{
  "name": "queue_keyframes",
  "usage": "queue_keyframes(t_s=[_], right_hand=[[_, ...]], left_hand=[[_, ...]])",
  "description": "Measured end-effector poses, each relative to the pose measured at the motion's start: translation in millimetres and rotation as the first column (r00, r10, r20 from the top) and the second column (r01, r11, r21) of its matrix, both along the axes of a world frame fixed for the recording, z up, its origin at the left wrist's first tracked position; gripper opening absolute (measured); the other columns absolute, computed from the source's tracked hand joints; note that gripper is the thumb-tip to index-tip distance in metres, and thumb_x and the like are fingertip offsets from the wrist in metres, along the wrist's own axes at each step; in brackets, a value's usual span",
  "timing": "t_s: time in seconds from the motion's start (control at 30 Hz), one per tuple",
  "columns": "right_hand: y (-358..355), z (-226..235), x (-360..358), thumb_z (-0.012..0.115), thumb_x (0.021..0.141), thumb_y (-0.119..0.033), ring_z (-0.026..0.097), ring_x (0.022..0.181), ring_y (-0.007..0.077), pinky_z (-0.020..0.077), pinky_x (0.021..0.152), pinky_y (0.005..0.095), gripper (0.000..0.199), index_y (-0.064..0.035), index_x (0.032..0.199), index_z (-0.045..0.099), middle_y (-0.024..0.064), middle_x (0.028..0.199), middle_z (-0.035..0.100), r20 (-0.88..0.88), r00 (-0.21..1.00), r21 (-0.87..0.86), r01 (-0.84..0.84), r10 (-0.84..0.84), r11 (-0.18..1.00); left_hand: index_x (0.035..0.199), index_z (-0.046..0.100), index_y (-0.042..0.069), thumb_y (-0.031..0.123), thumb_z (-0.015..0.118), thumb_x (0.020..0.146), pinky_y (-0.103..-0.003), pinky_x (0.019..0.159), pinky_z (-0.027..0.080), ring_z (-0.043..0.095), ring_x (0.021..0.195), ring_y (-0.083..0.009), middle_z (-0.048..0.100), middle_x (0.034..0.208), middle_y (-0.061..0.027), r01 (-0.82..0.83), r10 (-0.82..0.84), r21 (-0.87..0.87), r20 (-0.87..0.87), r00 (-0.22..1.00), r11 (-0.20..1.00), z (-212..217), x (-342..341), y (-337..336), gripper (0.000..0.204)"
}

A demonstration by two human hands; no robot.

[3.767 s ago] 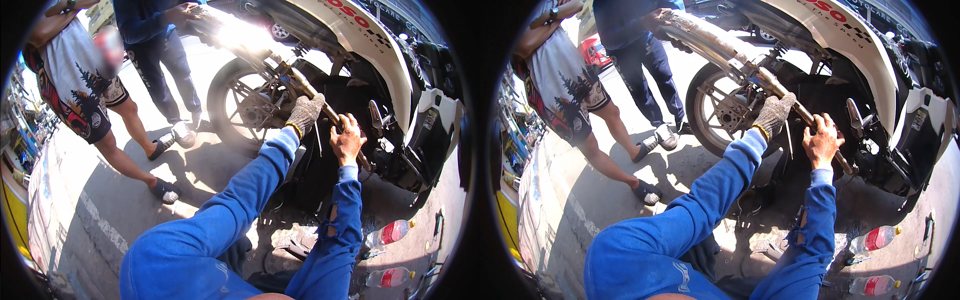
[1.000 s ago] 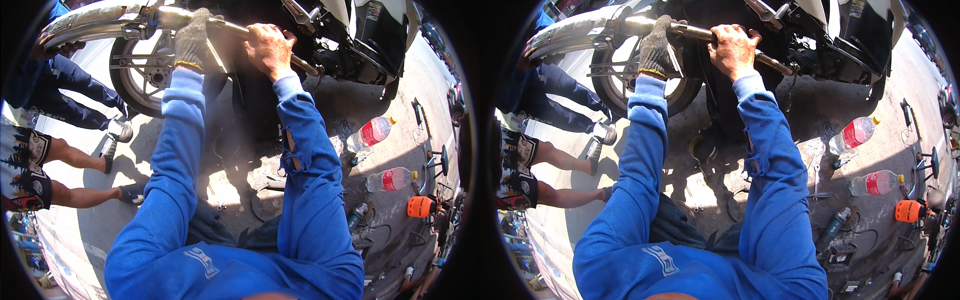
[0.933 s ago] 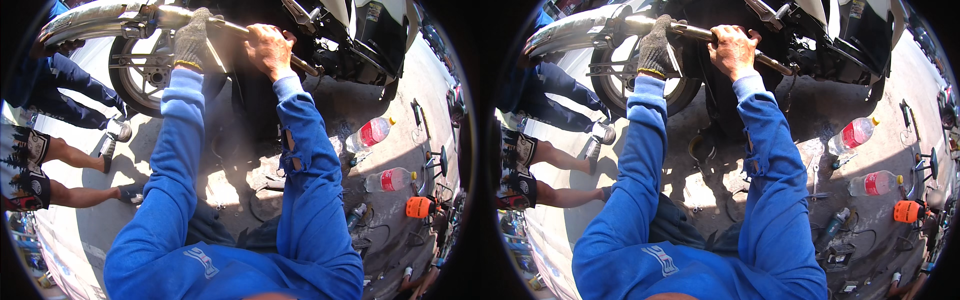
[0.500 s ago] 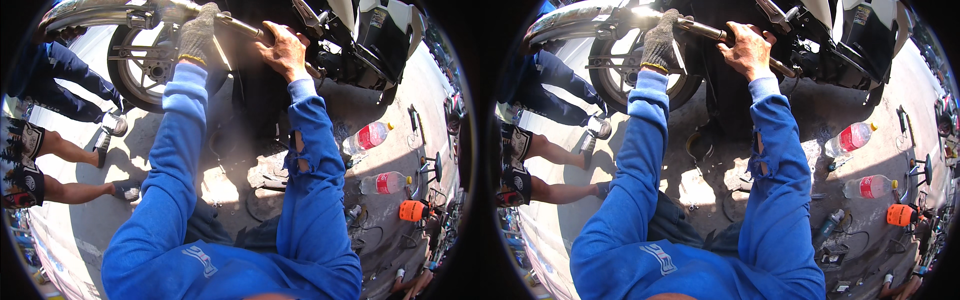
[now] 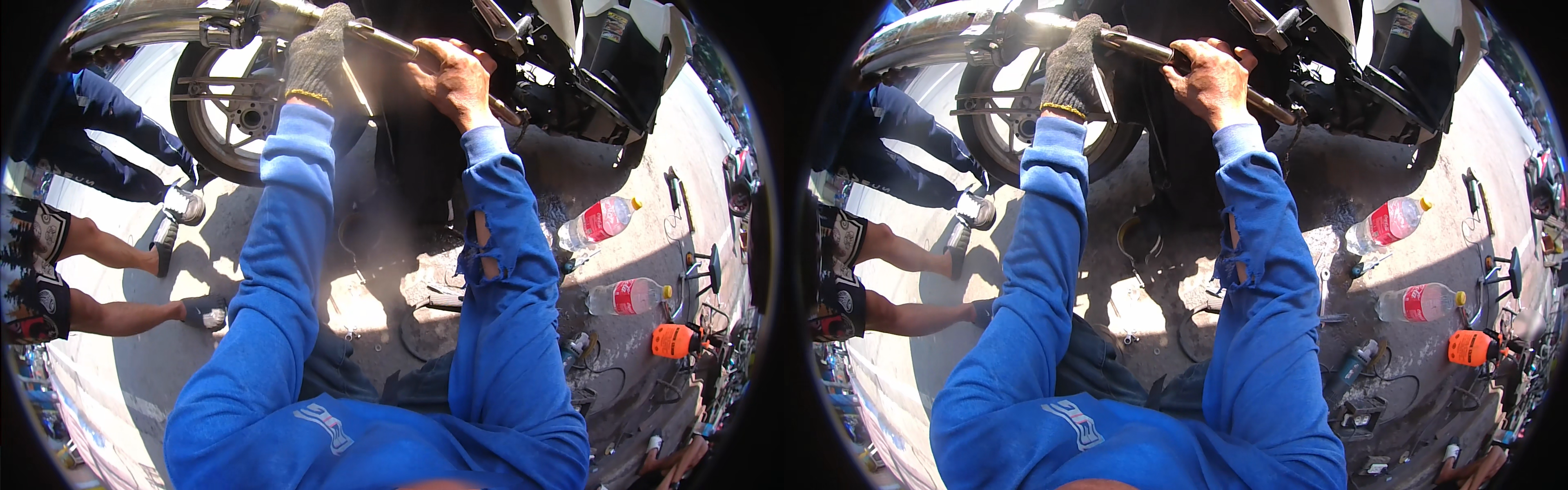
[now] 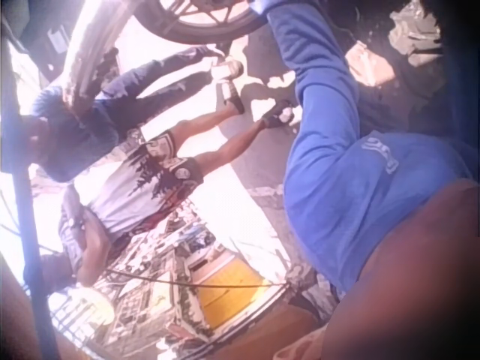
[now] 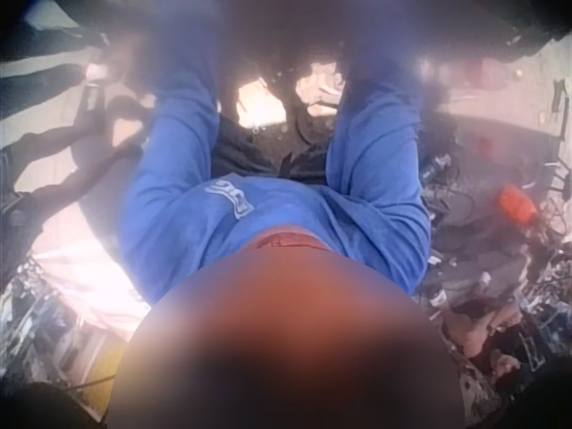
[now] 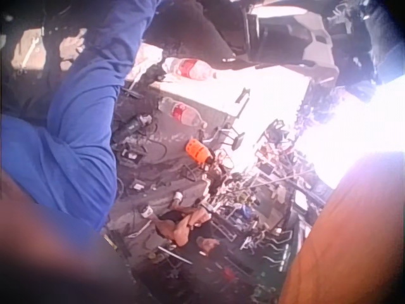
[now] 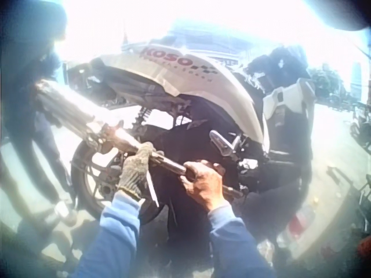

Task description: The person sits on the ground and uses a welding torch to heat a section of the motorcycle exhaust pipe. They then use a metal rod to manipulate the heated area and adjust the pipe's position. The person repeatedly heats and adjusts the pipe to reshape it.

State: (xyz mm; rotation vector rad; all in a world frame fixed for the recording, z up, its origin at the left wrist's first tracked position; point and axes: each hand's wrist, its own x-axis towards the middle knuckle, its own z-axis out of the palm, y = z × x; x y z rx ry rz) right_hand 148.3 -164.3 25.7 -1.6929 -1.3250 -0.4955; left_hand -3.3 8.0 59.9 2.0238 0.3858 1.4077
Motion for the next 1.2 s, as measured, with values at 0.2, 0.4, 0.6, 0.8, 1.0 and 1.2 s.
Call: queue_keyframes(t_s=[0.2,0.4,0.6,0.8,1.0,1.2], right_hand=[[0,-1,1,0.081,0.083,-0.038,0.068,0.11,0.0234,0.0399,0.108,0.0457,0.035,-0.0254,0.115,0.075,0.0002,0.103,0.073,0.059,0.998,0.004,0.025,-0.025,1.0],[0,-1,2,0.081,0.082,-0.038,0.068,0.108,0.0233,0.038,0.108,0.0467,0.033,-0.0247,0.112,0.076,-0.0004,0.101,0.073,0.09,0.996,0.029,0.026,-0.029,0.999],[-1,1,1,0.081,0.081,-0.039,0.066,0.112,0.0222,0.037,0.108,0.0512,0.038,-0.0247,0.116,0.074,-0.0017,0.108,0.072,0.087,0.996,-0.012,0.018,-0.017,1.0],[-11,-3,-17,0.077,0.078,-0.028,0.064,0.11,0.0286,0.0443,0.1,0.0501,0.045,-0.0138,0.119,0.065,0.0076,0.105,0.068,0.14,0.955,0.288,0.214,-0.262,0.934],[-8,-37,-70,0.065,0.085,-0.012,0.075,0.075,0.0259,0.0597,0.071,0.0373,0.021,-0.002,0.103,0.068,0.0133,0.094,0.075,-0.543,0.795,0.341,-0.085,0.27,0.936],[33,-36,-76,0.053,0.091,-0.026,0.073,0.102,0.0296,0.0553,0.088,0.0467,0.042,-0.0007,0.123,0.059,0.0161,0.116,0.07,-0.517,-0.324,0.796,0.16,0.793,0.584]], left_hand=[[0.126,0.063,0.015,0.016,0.053,0.102,-0.044,0.088,0.059,0.073,0.102,-0.0387,0.074,0.113,-0.0179,-0.008,0.008,0.002,-0.024,1.0,1.0,1,-2,-1,0.027],[0.126,0.063,0.016,0.017,0.053,0.102,-0.044,0.088,0.058,0.072,0.102,-0.0391,0.074,0.113,-0.0181,-0.01,0.01,-0.004,-0.045,0.999,1.0,-3,-3,-6,0.027],[0.126,0.063,0.016,0.017,0.053,0.102,-0.044,0.088,0.058,0.072,0.103,-0.0394,0.074,0.113,-0.0184,-0.013,0.013,-0.01,-0.047,0.999,1.0,1,0,-1,0.026],[0.127,0.063,0.017,0.018,0.054,0.101,-0.045,0.088,0.058,0.072,0.103,-0.0404,0.073,0.114,-0.019,0.007,-0.011,-0.056,-0.084,0.996,0.998,-1,-8,-1,0.028],[0.126,0.064,0.016,0.02,0.06,0.098,-0.044,0.087,0.058,0.072,0.102,-0.041,0.073,0.115,-0.0196,0.11,-0.111,-0.2,0.01,0.994,0.974,5,-5,-13,0.029],[0.125,0.064,0.014,0.022,0.066,0.095,-0.044,0.086,0.059,0.072,0.102,-0.0416,0.073,0.115,-0.0201,0.271,-0.209,-0.449,0.183,0.961,0.851,19,-6,-23,0.031]])
